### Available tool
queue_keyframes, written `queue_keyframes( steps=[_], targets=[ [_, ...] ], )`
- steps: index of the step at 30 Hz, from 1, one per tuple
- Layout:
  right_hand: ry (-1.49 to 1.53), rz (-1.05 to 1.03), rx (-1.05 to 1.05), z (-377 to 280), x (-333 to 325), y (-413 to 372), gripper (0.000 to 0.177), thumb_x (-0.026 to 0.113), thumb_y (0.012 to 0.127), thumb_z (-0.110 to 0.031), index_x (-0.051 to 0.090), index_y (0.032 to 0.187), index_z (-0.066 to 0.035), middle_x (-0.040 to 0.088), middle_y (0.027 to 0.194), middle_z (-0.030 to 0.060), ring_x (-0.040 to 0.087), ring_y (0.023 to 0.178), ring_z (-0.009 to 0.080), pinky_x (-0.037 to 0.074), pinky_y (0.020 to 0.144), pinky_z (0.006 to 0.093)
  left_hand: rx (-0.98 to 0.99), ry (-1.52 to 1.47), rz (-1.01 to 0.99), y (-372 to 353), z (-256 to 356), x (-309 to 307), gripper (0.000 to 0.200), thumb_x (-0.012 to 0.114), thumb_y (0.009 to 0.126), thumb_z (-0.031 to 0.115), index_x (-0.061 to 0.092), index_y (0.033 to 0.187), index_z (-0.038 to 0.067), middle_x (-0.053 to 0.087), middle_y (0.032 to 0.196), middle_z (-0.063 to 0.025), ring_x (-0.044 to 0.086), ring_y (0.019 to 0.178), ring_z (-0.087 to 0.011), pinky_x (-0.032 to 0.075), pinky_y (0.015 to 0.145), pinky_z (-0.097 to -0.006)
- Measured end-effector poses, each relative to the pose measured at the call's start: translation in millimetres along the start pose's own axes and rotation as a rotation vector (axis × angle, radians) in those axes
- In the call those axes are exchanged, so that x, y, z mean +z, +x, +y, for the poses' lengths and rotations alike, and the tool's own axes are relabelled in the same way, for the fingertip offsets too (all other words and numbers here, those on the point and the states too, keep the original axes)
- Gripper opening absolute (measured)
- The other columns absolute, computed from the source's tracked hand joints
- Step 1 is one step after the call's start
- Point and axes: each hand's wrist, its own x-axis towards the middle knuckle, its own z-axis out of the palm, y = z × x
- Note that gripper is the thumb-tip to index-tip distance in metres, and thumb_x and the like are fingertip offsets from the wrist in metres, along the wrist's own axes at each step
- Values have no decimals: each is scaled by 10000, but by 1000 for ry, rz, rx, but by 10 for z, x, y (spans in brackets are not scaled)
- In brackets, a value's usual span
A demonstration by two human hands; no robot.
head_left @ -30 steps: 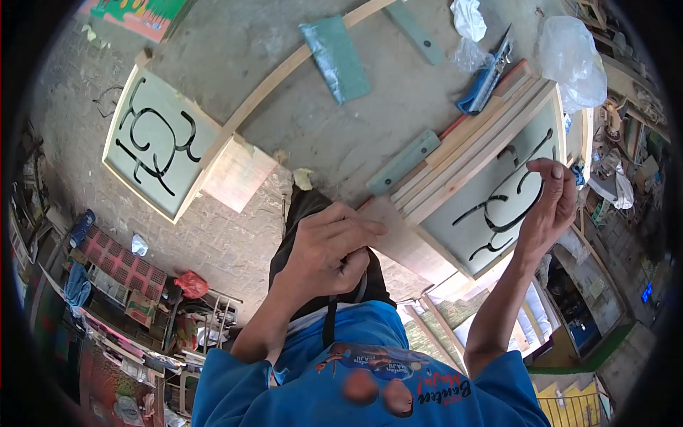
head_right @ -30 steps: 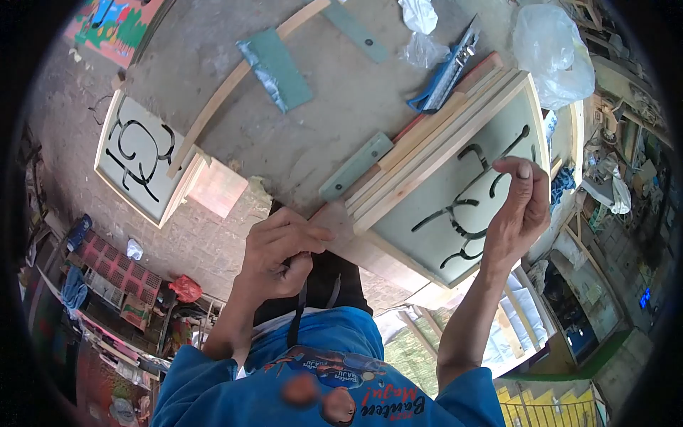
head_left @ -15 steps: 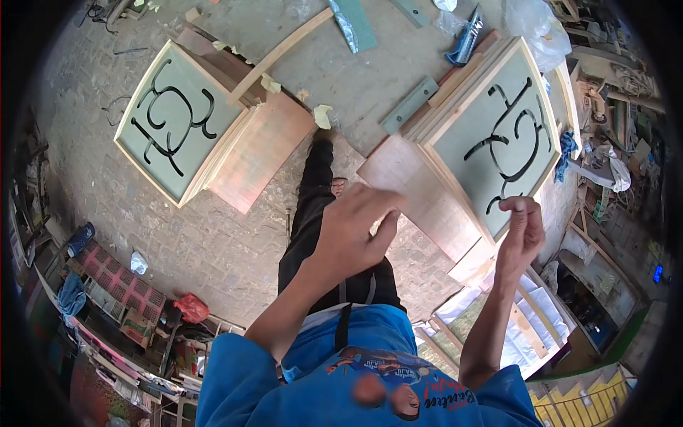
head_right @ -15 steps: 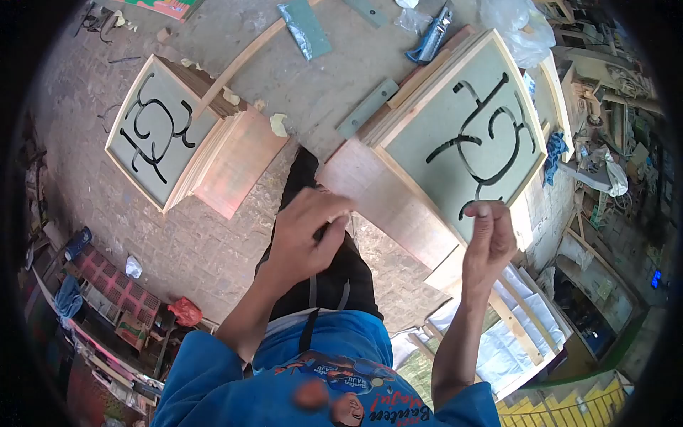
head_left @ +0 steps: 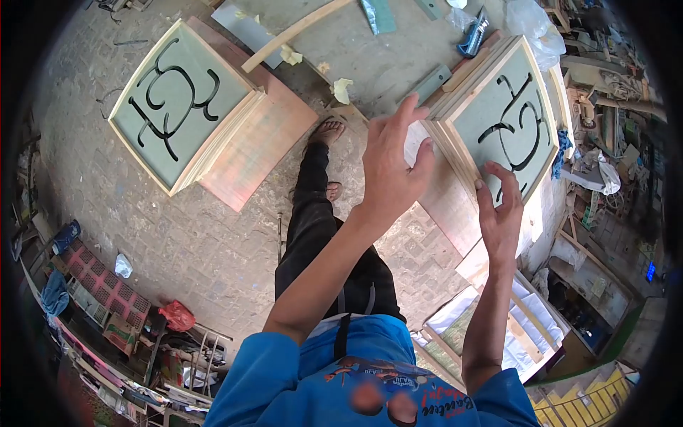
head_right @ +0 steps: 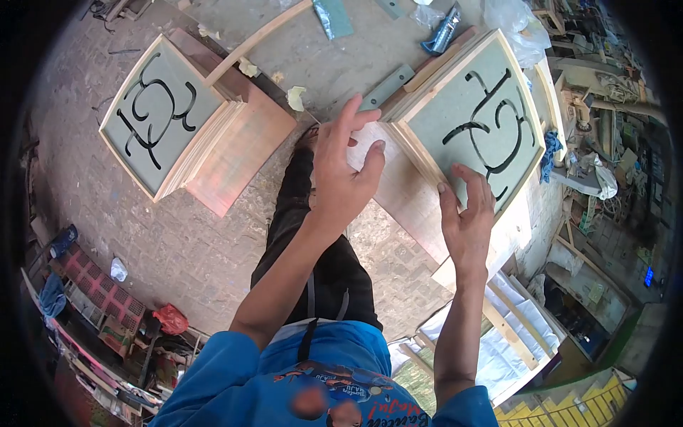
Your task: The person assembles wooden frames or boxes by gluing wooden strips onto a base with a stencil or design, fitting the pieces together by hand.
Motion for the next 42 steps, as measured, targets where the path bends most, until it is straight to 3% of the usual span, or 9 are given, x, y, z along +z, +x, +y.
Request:
queue_keyframes(
  steps=[11, 29, 42],
  targets=[
    [-89, -30, -16, -60, 81, -7, 381, 665, 879, -177, 595, 1213, -9, 581, 1188, 173, 577, 1108, 337, 462, 949, 431, 34, -99, -82, 31, -23, 6, 713, 512, 736, -77, 396, 1430, 40, 673, 1180, -72, 553, 1002, -295, 401, 960, -391],
    [-46, -30, -5, -59, 75, 3, 434, 673, 868, -204, 584, 1249, -18, 578, 1174, 174, 568, 1101, 330, 461, 951, 434, 126, -59, -182, 242, -73, 47, 798, 470, 681, -143, 386, 1446, 69, 657, 1190, -57, 514, 1074, -292, 420, 929, -376],
    [9, 5, 5, -30, 49, 2, 484, 639, 911, -363, 586, 1234, -7, 595, 1153, 179, 567, 1096, 323, 439, 970, 426, 88, -13, -210, 269, -56, -2, 731, 487, 715, -140, 426, 1416, 59, 658, 1184, -65, 540, 1021, -290, 422, 920, -364]
  ],
)
